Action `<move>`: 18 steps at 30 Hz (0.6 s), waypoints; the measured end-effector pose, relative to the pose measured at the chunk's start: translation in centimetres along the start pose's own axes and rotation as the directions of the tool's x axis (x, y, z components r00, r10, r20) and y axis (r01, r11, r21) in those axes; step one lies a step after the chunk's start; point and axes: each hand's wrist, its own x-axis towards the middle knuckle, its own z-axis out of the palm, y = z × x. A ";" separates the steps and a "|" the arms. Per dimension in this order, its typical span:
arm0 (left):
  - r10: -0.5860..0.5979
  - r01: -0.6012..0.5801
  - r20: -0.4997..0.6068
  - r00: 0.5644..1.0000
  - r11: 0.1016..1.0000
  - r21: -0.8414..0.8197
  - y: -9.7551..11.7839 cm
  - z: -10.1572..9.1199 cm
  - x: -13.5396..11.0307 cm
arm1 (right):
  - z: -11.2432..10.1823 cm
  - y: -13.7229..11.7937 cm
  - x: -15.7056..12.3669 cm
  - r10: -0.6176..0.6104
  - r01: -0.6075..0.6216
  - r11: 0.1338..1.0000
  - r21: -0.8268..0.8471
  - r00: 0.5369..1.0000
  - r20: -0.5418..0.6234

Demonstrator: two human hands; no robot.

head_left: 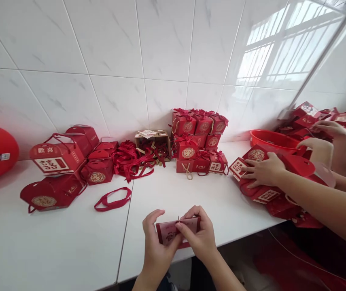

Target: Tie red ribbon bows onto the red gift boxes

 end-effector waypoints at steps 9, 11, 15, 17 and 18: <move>-0.063 0.047 0.268 0.961 0.997 0.067 1.6 -3.0 0.9 | -1.0 -1.8 -0.2 -0.234 0.228 0.967 -0.116 0.971 -0.039; -0.074 0.060 0.333 0.940 0.997 0.052 1.8 -3.7 0.9 | -1.0 -2.1 -0.2 -0.251 0.242 0.961 -0.135 0.967 -0.052; -0.040 0.025 0.287 0.957 0.998 0.057 2.0 -5.3 1.0 | -1.1 -2.1 -0.3 -0.280 0.265 0.951 -0.162 0.957 -0.076; -0.009 -0.007 0.285 0.959 0.998 0.056 2.5 -6.4 1.0 | -1.2 -1.9 -0.4 -0.277 0.265 0.951 -0.157 0.959 -0.056; 0.004 -0.018 0.259 0.966 0.999 0.049 2.9 -7.0 1.0 | -1.3 -1.9 -0.4 -0.272 0.263 0.951 -0.160 0.962 -0.032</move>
